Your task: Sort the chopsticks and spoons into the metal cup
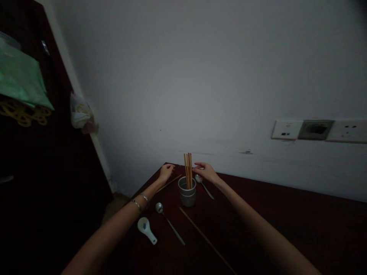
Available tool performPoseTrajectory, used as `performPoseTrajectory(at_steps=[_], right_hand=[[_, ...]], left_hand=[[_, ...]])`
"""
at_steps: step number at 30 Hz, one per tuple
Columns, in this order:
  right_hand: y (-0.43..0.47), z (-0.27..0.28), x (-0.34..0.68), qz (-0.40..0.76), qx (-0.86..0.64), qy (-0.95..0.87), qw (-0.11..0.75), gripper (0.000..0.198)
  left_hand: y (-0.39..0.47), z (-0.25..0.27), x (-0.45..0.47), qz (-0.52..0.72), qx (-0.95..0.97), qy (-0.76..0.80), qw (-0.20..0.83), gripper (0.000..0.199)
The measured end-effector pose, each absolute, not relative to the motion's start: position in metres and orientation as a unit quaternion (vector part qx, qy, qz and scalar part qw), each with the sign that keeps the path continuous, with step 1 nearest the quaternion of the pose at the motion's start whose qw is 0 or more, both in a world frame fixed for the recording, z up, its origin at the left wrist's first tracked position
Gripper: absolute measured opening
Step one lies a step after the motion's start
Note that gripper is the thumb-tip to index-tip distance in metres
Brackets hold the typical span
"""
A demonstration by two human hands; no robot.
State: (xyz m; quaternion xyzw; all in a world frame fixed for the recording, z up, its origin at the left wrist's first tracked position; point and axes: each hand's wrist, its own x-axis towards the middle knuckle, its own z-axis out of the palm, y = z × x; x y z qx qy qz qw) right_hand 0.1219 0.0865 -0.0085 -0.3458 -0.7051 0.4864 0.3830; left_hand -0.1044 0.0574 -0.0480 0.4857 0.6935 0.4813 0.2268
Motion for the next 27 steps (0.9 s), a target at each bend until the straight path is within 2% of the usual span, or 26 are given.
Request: performPoseTrajectory(at_steps=[3, 9, 19, 23, 27], right_hand=[[0.091, -0.013, 0.105, 0.498, -0.355, -0.692, 0.383, 0.041], [0.093, -0.02, 0.093, 0.455, -0.352, -0.727, 0.374, 0.014], [0.093, -0.013, 0.097, 0.386, -0.372, -0.755, 0.377, 0.017], [0.094, 0.012, 0.106, 0.368, -0.347, -0.756, 0.416, 0.019], [0.088, 0.056, 0.114, 0.366, -0.321, -0.736, 0.47, 0.021]], left_hand=[[0.046, -0.044, -0.099, 0.519, 0.48, 0.67, 0.226, 0.025], [0.029, -0.034, -0.094, 0.529, 0.466, 0.658, 0.263, 0.017], [0.007, -0.009, -0.091, 0.532, 0.475, 0.653, 0.253, 0.021], [0.004, 0.019, -0.085, 0.552, 0.498, 0.638, 0.201, 0.018], [0.002, 0.056, -0.069, 0.558, 0.58, 0.586, 0.095, 0.012]])
